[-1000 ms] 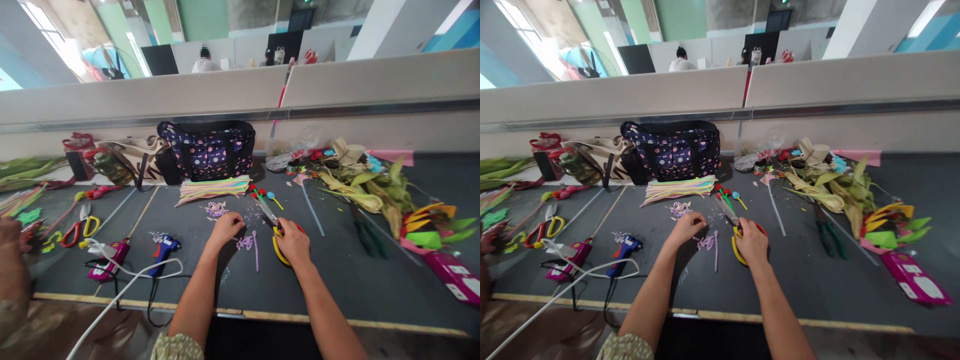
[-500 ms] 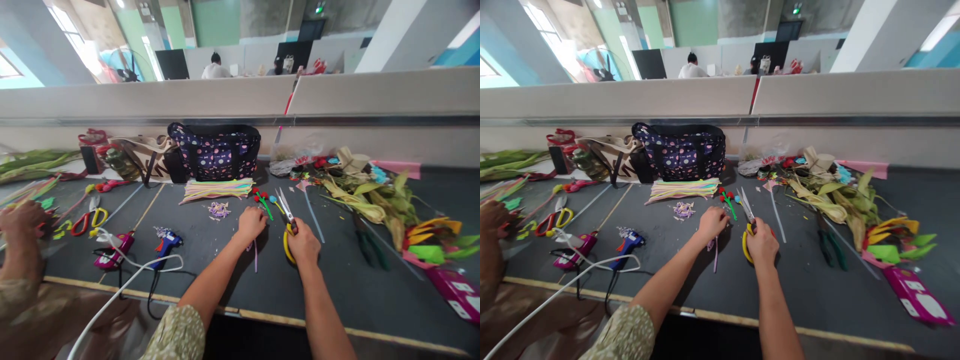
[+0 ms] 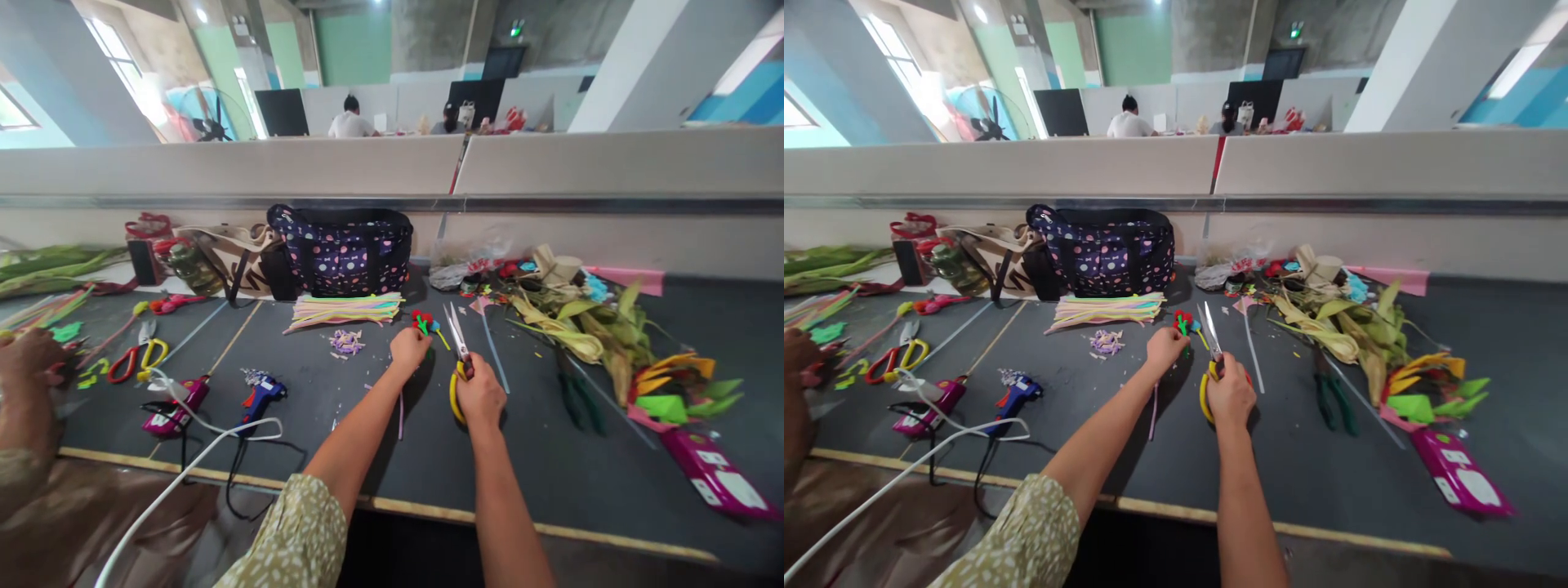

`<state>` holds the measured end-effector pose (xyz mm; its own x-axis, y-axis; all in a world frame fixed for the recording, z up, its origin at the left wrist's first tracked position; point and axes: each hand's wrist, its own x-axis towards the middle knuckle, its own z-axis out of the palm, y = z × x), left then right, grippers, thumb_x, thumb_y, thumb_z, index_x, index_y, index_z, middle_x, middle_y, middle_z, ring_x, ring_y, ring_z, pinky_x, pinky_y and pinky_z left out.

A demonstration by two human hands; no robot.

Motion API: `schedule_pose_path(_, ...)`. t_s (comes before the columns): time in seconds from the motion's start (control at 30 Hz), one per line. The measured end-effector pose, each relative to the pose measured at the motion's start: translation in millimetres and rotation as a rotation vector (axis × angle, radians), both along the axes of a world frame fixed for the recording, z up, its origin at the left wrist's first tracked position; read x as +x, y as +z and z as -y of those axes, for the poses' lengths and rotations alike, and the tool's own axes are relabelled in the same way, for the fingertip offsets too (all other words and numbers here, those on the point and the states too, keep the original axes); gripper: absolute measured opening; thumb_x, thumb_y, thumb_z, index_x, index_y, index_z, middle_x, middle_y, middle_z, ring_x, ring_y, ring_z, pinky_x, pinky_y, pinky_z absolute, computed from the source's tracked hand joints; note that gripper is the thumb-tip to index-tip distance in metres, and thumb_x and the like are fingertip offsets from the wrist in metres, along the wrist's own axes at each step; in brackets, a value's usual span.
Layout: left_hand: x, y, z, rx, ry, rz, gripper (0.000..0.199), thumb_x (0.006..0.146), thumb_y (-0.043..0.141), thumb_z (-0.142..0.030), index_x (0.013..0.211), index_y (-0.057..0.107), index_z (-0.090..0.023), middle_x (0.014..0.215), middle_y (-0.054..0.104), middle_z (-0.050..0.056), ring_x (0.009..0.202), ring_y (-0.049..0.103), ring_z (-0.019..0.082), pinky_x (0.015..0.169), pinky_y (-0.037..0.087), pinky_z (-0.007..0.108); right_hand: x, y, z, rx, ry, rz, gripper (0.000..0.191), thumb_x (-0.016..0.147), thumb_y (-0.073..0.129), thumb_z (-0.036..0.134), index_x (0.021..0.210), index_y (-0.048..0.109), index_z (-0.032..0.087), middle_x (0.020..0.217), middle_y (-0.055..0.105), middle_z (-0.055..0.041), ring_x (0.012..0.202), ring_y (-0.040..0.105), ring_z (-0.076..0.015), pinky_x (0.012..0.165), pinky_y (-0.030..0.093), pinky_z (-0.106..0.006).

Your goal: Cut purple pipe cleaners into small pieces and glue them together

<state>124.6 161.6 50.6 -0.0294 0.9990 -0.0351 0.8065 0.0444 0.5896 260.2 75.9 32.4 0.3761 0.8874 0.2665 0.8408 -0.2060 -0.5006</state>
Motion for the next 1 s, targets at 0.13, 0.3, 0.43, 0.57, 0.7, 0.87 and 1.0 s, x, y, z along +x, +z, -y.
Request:
schedule_pose_path(0.13, 10, -1.1, 20, 0.099, -0.007, 0.112, 0.026, 0.082, 0.052, -0.042, 0.077, 0.068, -0.022, 0.075, 0.068, 0.004, 0.073, 0.062, 0.018, 0.062, 0.039, 0.026, 5, -0.4, 0, 0.027, -0.023, -0.008, 0.031, 0.080, 0.057, 0.026, 0.112, 0.056, 0.024, 0.087, 0.057, -0.0017, 0.070, 0.047, -0.0121, 0.057, 0.021, -0.025)
schedule_pose_path(0.3, 33, -2.8, 38, 0.177, -0.088, 0.088, 0.023, 0.082, 0.054, -0.037, 0.076, 0.068, -0.021, 0.082, 0.068, 0.006, 0.084, 0.059, 0.020, 0.071, 0.041, 0.028, 8, -1.5, 0, 0.079, -0.041, 0.002, 0.029, 0.082, 0.052, 0.027, 0.110, 0.057, 0.024, 0.086, 0.058, -0.0019, 0.071, 0.048, -0.0132, 0.058, 0.023, -0.025)
schedule_pose_path(0.43, 49, -1.9, 35, 0.172, -0.128, 0.054, 0.023, 0.084, 0.052, -0.034, 0.078, 0.068, -0.019, 0.086, 0.067, 0.009, 0.090, 0.057, 0.021, 0.075, 0.041, 0.030, 10, -0.8, 1, 0.148, -0.066, -0.018, 0.030, 0.080, 0.053, 0.027, 0.109, 0.057, 0.021, 0.088, 0.060, -0.0040, 0.075, 0.051, -0.0153, 0.061, 0.027, -0.025)
schedule_pose_path(0.57, 52, -1.0, 22, 0.203, -0.114, 0.014, 0.024, 0.085, 0.050, -0.034, 0.082, 0.068, -0.018, 0.088, 0.066, 0.010, 0.092, 0.055, 0.022, 0.076, 0.041, 0.030, 12, -0.9, 1, 0.157, -0.059, -0.028, 0.030, 0.080, 0.052, 0.027, 0.109, 0.057, 0.021, 0.091, 0.061, -0.0041, 0.078, 0.052, -0.0160, 0.063, 0.029, -0.025)
schedule_pose_path(0.7, 40, -0.6, 7, 0.220, -0.082, -0.033, 0.027, 0.086, 0.048, -0.034, 0.084, 0.069, -0.019, 0.088, 0.066, 0.011, 0.093, 0.055, 0.022, 0.078, 0.041, 0.031, 10, -0.7, 1, 0.128, -0.049, -0.040, 0.031, 0.079, 0.055, 0.027, 0.110, 0.057, 0.022, 0.091, 0.061, -0.0030, 0.075, 0.052, -0.0146, 0.061, 0.027, -0.024)
schedule_pose_path(0.87, 25, -0.9, -7, 0.121, -0.029, -0.082, 0.027, 0.085, 0.051, -0.038, 0.085, 0.070, -0.019, 0.095, 0.067, 0.012, 0.096, 0.057, 0.023, 0.077, 0.042, 0.031, 7, 1.5, 1, 0.099, -0.049, -0.052, 0.031, 0.078, 0.055, 0.026, 0.108, 0.058, 0.023, 0.088, 0.060, -0.0023, 0.072, 0.051, -0.0137, 0.059, 0.027, -0.024)
schedule_pose_path(1.0, 6, 4.8, -5, 0.137, -0.067, -0.077, 0.027, 0.082, 0.054, -0.043, 0.082, 0.072, -0.021, 0.092, 0.068, 0.010, 0.090, 0.060, 0.022, 0.074, 0.042, 0.030, 9, 1.3, 1, 0.108, -0.045, -0.044, 0.031, 0.079, 0.055, 0.028, 0.109, 0.058, 0.023, 0.089, 0.060, -0.0028, 0.072, 0.052, -0.0142, 0.060, 0.028, -0.024)
